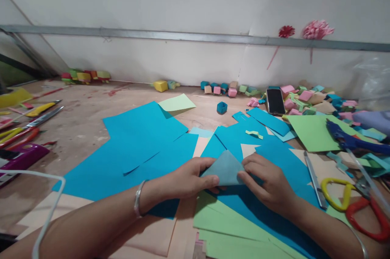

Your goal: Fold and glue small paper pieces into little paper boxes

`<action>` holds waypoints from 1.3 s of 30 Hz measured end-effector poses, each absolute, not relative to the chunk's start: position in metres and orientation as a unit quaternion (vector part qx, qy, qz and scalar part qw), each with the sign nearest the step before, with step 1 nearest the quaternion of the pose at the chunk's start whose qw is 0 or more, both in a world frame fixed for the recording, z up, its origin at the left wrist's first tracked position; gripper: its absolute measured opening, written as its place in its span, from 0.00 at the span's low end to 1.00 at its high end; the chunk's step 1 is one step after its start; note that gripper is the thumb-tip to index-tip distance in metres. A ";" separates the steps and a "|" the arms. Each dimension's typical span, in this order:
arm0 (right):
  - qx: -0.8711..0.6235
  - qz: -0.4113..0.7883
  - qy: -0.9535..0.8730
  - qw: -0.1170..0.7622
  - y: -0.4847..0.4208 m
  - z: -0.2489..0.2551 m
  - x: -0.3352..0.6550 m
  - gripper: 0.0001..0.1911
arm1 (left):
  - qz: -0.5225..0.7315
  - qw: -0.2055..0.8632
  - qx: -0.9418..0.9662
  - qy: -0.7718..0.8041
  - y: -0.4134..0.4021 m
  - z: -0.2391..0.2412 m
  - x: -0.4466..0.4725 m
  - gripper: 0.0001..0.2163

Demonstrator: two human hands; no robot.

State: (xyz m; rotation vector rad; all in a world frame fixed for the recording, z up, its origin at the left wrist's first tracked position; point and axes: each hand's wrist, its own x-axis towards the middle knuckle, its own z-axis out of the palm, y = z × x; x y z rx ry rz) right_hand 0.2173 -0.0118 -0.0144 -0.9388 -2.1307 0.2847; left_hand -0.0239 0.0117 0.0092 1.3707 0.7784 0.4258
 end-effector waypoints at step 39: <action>-0.366 0.138 -0.858 0.333 -0.021 -0.020 0.212 0.14 | 0.263 0.479 0.737 0.398 0.008 0.008 -0.019 0.14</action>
